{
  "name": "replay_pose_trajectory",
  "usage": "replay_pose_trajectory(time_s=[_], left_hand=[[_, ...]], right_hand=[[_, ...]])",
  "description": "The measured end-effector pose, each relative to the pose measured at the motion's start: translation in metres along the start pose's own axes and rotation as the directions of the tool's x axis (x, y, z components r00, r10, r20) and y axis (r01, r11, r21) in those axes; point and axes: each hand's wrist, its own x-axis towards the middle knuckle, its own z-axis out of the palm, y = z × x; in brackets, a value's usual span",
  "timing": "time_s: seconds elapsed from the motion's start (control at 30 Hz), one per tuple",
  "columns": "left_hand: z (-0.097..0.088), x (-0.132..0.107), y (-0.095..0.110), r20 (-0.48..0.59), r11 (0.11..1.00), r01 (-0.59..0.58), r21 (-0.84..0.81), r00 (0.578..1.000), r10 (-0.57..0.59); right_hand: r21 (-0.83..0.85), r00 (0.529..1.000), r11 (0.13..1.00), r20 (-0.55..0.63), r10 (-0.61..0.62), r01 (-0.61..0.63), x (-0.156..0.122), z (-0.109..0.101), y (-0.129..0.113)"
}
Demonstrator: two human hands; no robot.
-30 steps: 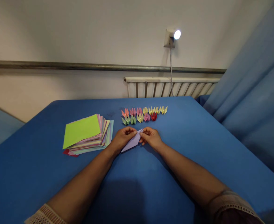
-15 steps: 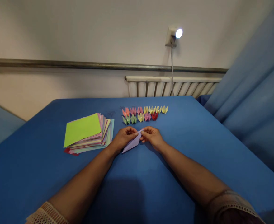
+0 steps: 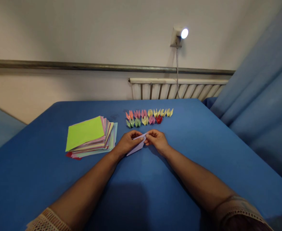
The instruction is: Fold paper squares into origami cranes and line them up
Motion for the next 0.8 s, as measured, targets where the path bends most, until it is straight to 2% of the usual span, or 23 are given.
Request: replay_pose_trajectory(time_s=[0.23,0.47,0.8], left_hand=[[-0.0011,0.0021,-0.0031,-0.054,0.997,-0.010,0.079,0.998,0.014],[-0.0023,0.0030,-0.0071,-0.013,0.990,-0.027,0.139,0.999,0.029],[-0.0023,0.0001,-0.0024,0.004,0.983,-0.010,0.181,1.000,0.009]], right_hand=[[0.027,1.000,1.000,0.017,-0.012,0.012,-0.0002,0.0000,-0.0011],[-0.037,1.000,0.999,0.002,0.019,-0.019,0.0002,-0.0006,0.0016],[-0.038,0.996,0.996,0.023,0.086,-0.086,-0.0007,-0.0040,-0.0004]])
